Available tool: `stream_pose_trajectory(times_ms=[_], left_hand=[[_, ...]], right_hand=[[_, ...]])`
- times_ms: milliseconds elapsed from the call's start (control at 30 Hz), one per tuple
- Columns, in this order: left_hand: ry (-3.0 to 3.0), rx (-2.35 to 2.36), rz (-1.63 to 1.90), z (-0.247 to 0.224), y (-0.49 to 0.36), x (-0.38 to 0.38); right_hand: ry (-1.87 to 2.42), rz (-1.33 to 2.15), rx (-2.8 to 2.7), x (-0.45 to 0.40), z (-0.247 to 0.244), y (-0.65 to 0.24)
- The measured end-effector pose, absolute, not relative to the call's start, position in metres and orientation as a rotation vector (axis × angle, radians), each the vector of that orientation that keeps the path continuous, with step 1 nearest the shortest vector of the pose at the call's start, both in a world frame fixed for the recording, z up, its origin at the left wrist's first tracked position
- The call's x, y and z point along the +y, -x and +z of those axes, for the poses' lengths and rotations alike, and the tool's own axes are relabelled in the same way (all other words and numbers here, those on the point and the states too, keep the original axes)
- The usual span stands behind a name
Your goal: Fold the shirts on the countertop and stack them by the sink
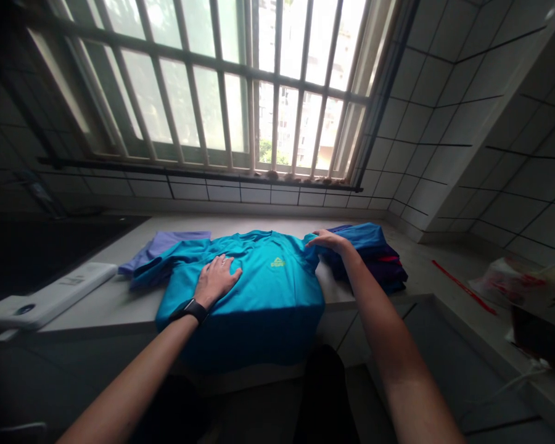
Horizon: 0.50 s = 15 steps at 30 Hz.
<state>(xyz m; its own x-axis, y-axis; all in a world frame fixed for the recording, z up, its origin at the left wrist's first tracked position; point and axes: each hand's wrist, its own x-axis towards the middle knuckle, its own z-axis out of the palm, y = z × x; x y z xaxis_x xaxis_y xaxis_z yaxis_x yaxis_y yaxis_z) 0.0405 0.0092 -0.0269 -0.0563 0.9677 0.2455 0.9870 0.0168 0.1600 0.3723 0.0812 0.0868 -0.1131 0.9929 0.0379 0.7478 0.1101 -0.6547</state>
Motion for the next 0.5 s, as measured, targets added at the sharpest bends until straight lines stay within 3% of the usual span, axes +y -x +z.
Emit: stream_pose_trajectory(times_ms=[67,200,400,500], left_hand=[[2.119,-2.194,-0.438,-0.025,-0.041,0.008],[2.124,-2.209,-0.437,-0.024,-0.041,0.007],[2.125,-2.207,-0.46,-0.022,-0.041,0.006],[2.133,-2.212,-0.432,-0.02,-0.042,0.005]], right_hand=[[1.591,0.801,-1.897,0.079,0.09,-0.378],[1.693,0.663,-1.736,0.073,0.093,-0.385],[1.626,1.124,-1.492,0.065,0.09,-0.385],[1.522,1.023,-1.368,0.065,0.084,-0.379]])
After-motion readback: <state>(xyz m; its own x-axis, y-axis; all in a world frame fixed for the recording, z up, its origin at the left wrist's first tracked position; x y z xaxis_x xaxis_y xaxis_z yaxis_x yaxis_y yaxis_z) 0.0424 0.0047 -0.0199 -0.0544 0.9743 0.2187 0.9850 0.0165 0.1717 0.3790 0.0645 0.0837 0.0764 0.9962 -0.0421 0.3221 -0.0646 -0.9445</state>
